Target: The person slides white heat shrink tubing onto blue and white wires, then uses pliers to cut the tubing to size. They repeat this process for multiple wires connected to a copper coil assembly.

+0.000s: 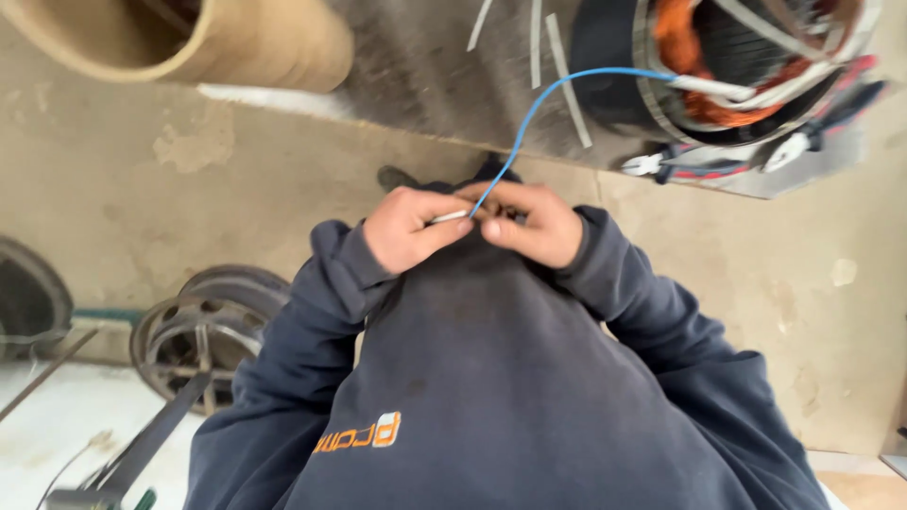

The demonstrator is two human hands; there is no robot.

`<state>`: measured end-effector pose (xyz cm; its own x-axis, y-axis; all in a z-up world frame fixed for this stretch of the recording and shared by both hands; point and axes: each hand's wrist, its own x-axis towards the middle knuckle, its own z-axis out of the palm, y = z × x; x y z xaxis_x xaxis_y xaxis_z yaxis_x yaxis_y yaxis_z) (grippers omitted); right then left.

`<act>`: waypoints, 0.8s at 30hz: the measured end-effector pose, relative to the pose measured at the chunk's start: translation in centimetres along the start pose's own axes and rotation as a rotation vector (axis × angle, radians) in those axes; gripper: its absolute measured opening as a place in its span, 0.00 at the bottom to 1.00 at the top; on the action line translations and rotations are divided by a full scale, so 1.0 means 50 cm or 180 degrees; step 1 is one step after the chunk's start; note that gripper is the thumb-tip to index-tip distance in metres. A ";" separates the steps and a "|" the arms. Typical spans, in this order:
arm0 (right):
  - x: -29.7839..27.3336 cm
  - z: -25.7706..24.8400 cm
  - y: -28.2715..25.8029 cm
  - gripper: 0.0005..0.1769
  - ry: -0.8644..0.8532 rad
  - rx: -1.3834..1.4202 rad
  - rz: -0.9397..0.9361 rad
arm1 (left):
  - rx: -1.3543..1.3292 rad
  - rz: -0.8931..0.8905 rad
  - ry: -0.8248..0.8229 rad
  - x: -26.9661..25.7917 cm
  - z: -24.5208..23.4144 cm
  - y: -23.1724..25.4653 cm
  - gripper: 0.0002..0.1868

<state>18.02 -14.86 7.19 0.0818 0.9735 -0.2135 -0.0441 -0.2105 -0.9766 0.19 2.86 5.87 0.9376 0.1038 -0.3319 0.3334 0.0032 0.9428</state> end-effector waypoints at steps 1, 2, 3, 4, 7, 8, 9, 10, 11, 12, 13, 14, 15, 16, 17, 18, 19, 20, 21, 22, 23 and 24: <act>0.021 0.019 0.001 0.24 0.0003 0.0273 0.0168 | -0.0061 -0.0042 -0.0025 -0.008 -0.004 -0.015 0.12; 0.027 0.034 0.017 0.24 -0.0054 0.0312 0.0179 | -0.0074 -0.0096 0.0018 -0.022 -0.011 -0.017 0.12; 0.033 0.048 0.033 0.23 0.0230 0.0434 0.0374 | -0.0180 -0.0109 0.0126 -0.036 -0.019 -0.018 0.12; 0.039 0.055 0.047 0.22 0.0528 0.0528 0.0573 | -0.0287 -0.0094 0.0226 -0.042 -0.027 -0.019 0.12; 0.033 0.067 0.073 0.20 0.0871 0.0646 0.0532 | -0.0402 -0.0054 0.0396 -0.068 -0.048 -0.042 0.13; 0.036 0.073 0.087 0.20 0.0836 0.0634 0.0541 | -0.0420 -0.0055 0.0430 -0.073 -0.047 -0.055 0.13; 0.038 0.079 0.101 0.18 0.0833 0.1080 0.0362 | -0.0456 -0.0064 0.0373 -0.078 -0.045 -0.068 0.13; 0.039 0.085 0.114 0.16 0.0828 0.1530 0.0185 | -0.0491 -0.0073 0.0315 -0.083 -0.042 -0.080 0.12; 0.045 0.092 0.115 0.16 0.0796 0.1520 0.0199 | -0.0508 -0.0075 0.0347 -0.085 -0.037 -0.086 0.12; 0.051 0.098 0.115 0.14 0.0808 0.1784 0.0132 | -0.0481 -0.0104 0.0297 -0.086 -0.033 -0.091 0.11; 0.056 0.104 0.116 0.12 0.0820 0.2048 0.0067 | -0.0453 -0.0133 0.0247 -0.087 -0.028 -0.097 0.11; 0.064 0.103 0.112 0.12 0.0796 0.2035 0.0079 | -0.0469 -0.0128 0.0271 -0.087 -0.026 -0.099 0.11; 0.071 0.103 0.109 0.13 0.0573 0.1882 -0.0092 | -0.0437 -0.0113 0.0308 -0.087 -0.024 -0.101 0.10; 0.077 0.103 0.105 0.15 0.0346 0.1735 -0.0257 | -0.0408 -0.0106 0.0347 -0.088 -0.020 -0.104 0.10; 0.078 0.102 0.107 0.15 0.0318 0.1728 -0.0242 | -0.0425 -0.0107 0.0375 -0.091 -0.017 -0.109 0.10; 0.079 0.101 0.110 0.14 -0.0128 0.1352 0.0023 | -0.0501 -0.0098 0.0421 -0.094 -0.014 -0.115 0.11; 0.079 0.100 0.111 0.15 -0.0573 0.0969 0.0281 | -0.0577 -0.0089 0.0467 -0.098 -0.011 -0.119 0.11; 0.079 0.100 0.120 0.15 -0.0603 0.0962 0.0285 | -0.0585 -0.0088 0.0497 -0.101 -0.012 -0.118 0.11; 0.079 0.100 0.129 0.13 -0.0464 0.1029 0.0340 | -0.0591 -0.0091 0.0500 -0.104 -0.014 -0.115 0.11; 0.080 0.100 0.137 0.12 -0.0325 0.1098 0.0389 | -0.0587 -0.0096 0.0503 -0.107 -0.017 -0.112 0.12; 0.081 0.103 0.134 0.12 -0.0355 0.1095 0.0384 | -0.0586 -0.0098 0.0533 -0.113 -0.015 -0.108 0.12; 0.086 0.104 0.130 0.13 -0.0072 0.1186 0.0429 | -0.0489 -0.0067 0.0627 -0.118 -0.017 -0.104 0.12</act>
<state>12.92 -11.60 0.09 0.0288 0.9419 -0.3346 -0.4117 -0.2939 -0.8627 -7.15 3.09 2.95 0.8882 0.2940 -0.3530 0.3194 0.1570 0.9345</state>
